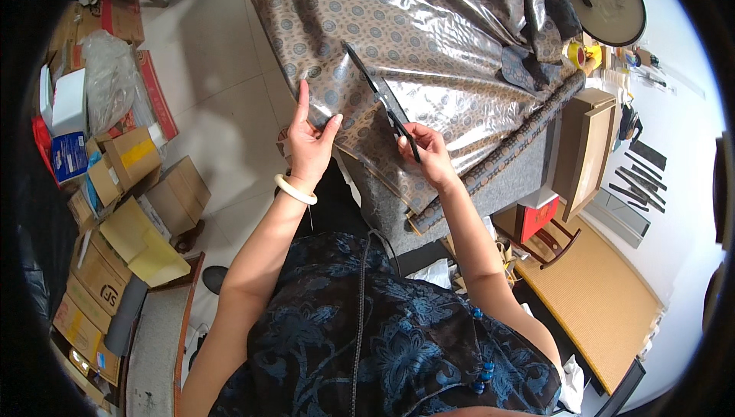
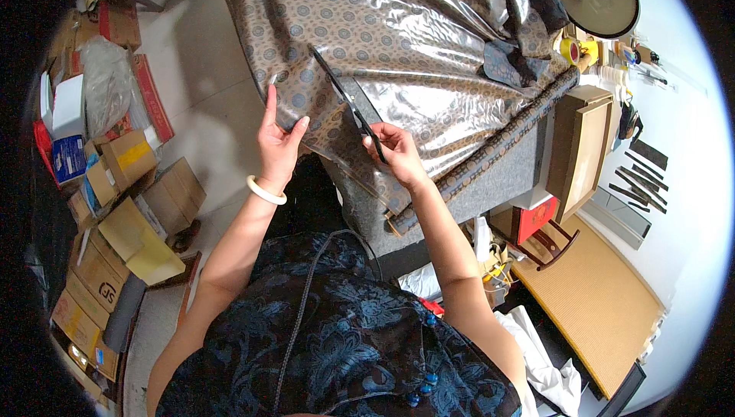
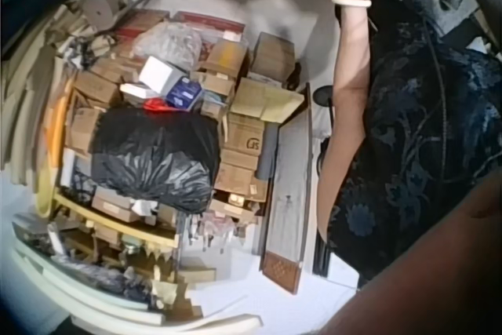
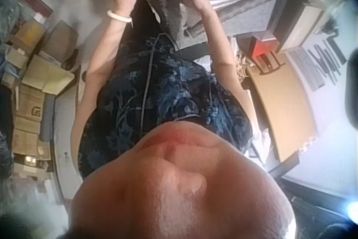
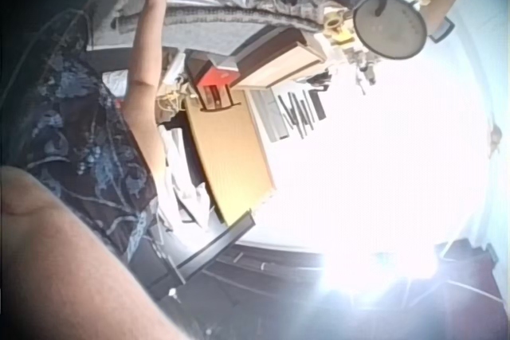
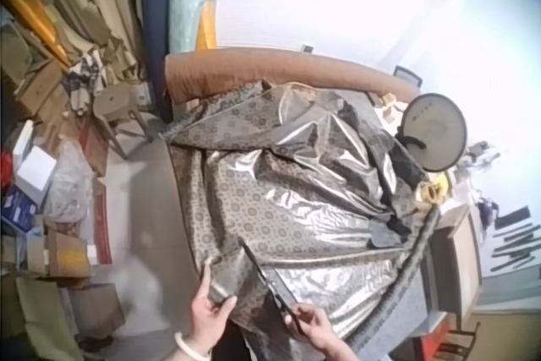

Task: The person cuts a large piece of patterned fabric using shears. They unfold the fabric on a workbench and use a wooden tray as a guide to cut a straight edge, then continue trimming the fabric along the edges.

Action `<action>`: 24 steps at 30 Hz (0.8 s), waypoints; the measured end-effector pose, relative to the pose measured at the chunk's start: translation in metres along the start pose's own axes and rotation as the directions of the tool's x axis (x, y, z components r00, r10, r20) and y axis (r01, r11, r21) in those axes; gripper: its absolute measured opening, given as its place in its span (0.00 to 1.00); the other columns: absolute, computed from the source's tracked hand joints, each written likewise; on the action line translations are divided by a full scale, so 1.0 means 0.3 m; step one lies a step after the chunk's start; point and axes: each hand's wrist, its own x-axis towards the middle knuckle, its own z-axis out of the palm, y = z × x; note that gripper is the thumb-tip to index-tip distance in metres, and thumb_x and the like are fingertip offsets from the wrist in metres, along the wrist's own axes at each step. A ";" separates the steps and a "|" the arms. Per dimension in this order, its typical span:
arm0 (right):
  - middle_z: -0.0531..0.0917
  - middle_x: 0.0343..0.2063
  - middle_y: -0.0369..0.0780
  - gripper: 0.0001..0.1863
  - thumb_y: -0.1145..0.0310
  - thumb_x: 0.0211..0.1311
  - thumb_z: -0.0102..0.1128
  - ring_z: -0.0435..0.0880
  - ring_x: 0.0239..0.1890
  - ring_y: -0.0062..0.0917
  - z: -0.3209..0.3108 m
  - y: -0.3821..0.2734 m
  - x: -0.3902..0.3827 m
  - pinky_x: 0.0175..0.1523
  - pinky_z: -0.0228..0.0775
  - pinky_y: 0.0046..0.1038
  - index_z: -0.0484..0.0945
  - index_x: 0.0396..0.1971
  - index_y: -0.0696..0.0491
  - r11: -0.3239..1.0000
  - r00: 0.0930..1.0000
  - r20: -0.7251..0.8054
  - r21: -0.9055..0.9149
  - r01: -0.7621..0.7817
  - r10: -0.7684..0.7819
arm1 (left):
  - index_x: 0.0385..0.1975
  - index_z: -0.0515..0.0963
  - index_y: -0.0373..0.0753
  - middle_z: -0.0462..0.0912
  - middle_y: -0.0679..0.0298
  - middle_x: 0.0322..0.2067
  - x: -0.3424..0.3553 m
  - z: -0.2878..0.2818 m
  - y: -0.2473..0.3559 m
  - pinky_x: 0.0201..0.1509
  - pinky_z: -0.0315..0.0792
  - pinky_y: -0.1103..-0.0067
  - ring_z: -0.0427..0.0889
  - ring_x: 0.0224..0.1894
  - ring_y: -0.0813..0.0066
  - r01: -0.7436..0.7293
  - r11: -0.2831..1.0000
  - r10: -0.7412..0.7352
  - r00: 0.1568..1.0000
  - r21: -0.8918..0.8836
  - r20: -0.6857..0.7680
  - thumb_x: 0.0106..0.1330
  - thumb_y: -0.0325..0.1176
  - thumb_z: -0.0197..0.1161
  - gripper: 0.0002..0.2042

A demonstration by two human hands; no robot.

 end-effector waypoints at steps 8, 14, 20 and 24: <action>0.73 0.21 0.27 0.16 0.61 0.64 0.68 0.66 0.21 0.09 -0.002 -0.020 0.039 0.26 0.52 0.15 0.78 0.44 0.56 1.000 0.998 0.066 0.016 0.011 -0.012 | 0.76 0.44 0.37 0.72 0.56 0.62 -0.007 0.003 0.001 0.61 0.71 0.81 0.77 0.56 0.76 -0.007 1.000 0.007 1.000 0.010 0.000 0.65 0.15 0.62 0.42; 0.71 0.20 0.27 0.18 0.60 0.66 0.66 0.64 0.19 0.10 0.034 -0.048 0.103 0.25 0.51 0.15 0.77 0.47 0.58 1.000 0.995 0.099 0.006 0.029 -0.030 | 0.76 0.44 0.37 0.69 0.55 0.64 -0.017 0.010 -0.003 0.62 0.70 0.81 0.76 0.57 0.76 -0.008 1.000 0.008 1.000 0.009 0.005 0.65 0.15 0.62 0.42; 0.71 0.21 0.26 0.18 0.60 0.66 0.66 0.62 0.20 0.08 0.051 -0.054 0.130 0.24 0.49 0.14 0.77 0.48 0.58 0.999 0.994 0.100 0.022 0.030 -0.032 | 0.76 0.45 0.37 0.69 0.56 0.65 -0.019 0.008 -0.013 0.62 0.70 0.81 0.76 0.57 0.76 -0.019 1.000 0.019 1.000 0.007 -0.008 0.65 0.15 0.62 0.42; 0.71 0.22 0.26 0.18 0.61 0.66 0.66 0.62 0.20 0.07 0.051 -0.052 0.131 0.24 0.47 0.14 0.78 0.47 0.58 0.999 0.995 0.091 0.013 0.035 -0.036 | 0.76 0.45 0.37 0.69 0.56 0.65 -0.017 0.005 -0.013 0.62 0.70 0.81 0.75 0.57 0.76 -0.017 1.000 0.017 1.000 0.011 -0.005 0.65 0.15 0.62 0.42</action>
